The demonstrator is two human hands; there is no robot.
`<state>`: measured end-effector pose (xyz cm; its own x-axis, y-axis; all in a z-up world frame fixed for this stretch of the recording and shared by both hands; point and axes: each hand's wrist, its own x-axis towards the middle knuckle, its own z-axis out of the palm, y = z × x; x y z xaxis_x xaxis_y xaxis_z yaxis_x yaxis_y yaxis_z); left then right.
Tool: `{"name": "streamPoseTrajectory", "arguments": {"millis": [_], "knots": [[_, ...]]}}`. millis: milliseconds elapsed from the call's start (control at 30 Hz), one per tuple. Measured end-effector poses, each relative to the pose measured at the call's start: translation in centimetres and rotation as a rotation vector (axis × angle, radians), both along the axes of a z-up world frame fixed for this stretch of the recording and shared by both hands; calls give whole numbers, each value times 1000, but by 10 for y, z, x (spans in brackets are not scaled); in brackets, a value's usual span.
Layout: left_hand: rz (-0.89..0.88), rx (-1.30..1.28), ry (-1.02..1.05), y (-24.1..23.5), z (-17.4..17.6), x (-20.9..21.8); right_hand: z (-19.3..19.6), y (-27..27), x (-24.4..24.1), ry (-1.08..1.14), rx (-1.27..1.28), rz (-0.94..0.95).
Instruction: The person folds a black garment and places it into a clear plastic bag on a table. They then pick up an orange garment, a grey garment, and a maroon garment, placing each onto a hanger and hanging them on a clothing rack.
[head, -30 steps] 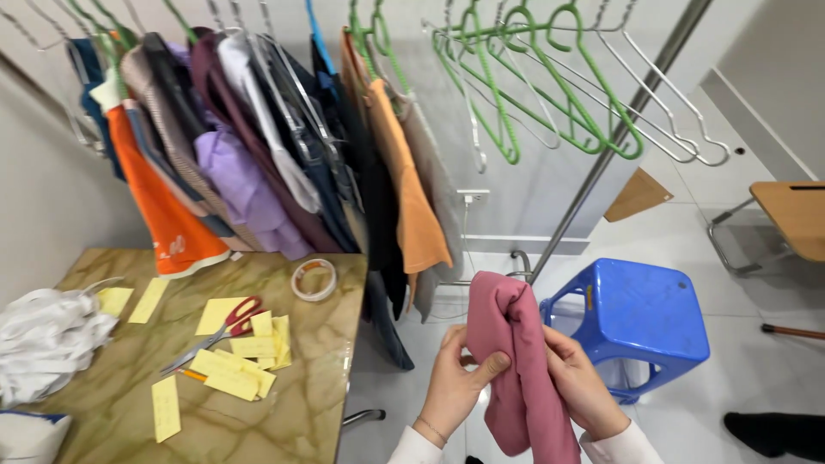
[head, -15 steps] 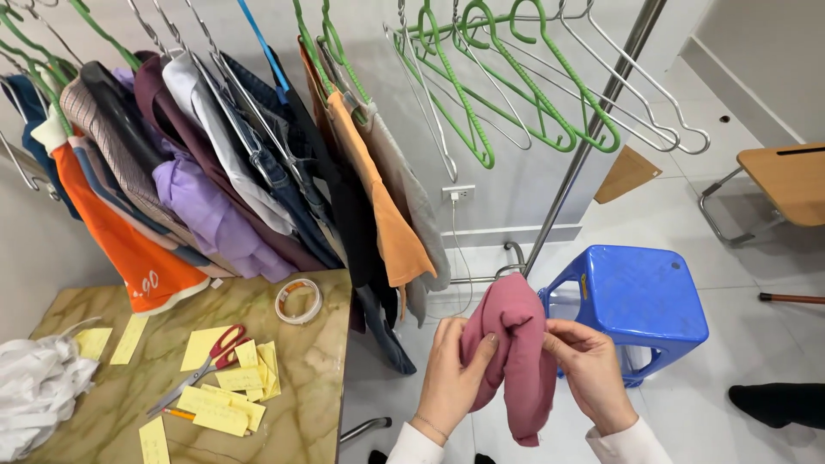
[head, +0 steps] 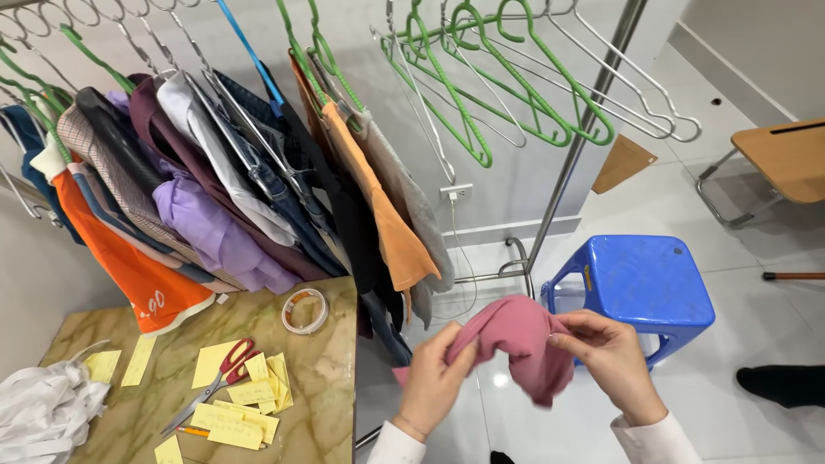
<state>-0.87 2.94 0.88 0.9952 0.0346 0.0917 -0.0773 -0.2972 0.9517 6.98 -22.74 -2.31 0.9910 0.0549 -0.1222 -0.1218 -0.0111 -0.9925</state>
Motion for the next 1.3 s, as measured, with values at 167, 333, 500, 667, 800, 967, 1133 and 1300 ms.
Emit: {"name": "streamPoseTrajectory", "arguments": {"millis": [167, 333, 500, 667, 800, 967, 1133, 1300], "knots": [[50, 352, -230, 7, 0, -6, -14, -28, -2, -46, -185, -35], [96, 435, -470, -7, 5, -14, -10, -47, -6, -388, -520, -58], [150, 475, -435, -20, 10, -20, 1, -55, -11, -476, -394, -24], [152, 514, -479, -28, 15, -24, 7, -70, -12, -479, -406, -46], [183, 589, -446, -23, 11, -24, -1, -81, -4, -332, -435, -3], [263, 400, -282, -18, 27, -20, 11, -77, 5, -301, -365, 121], [218, 299, -342, -24, 54, -5, 34, -81, 7, 8, -264, 455], [245, 311, -468, -10, 62, 23, -9, -84, 14, 37, -781, 647]]}}
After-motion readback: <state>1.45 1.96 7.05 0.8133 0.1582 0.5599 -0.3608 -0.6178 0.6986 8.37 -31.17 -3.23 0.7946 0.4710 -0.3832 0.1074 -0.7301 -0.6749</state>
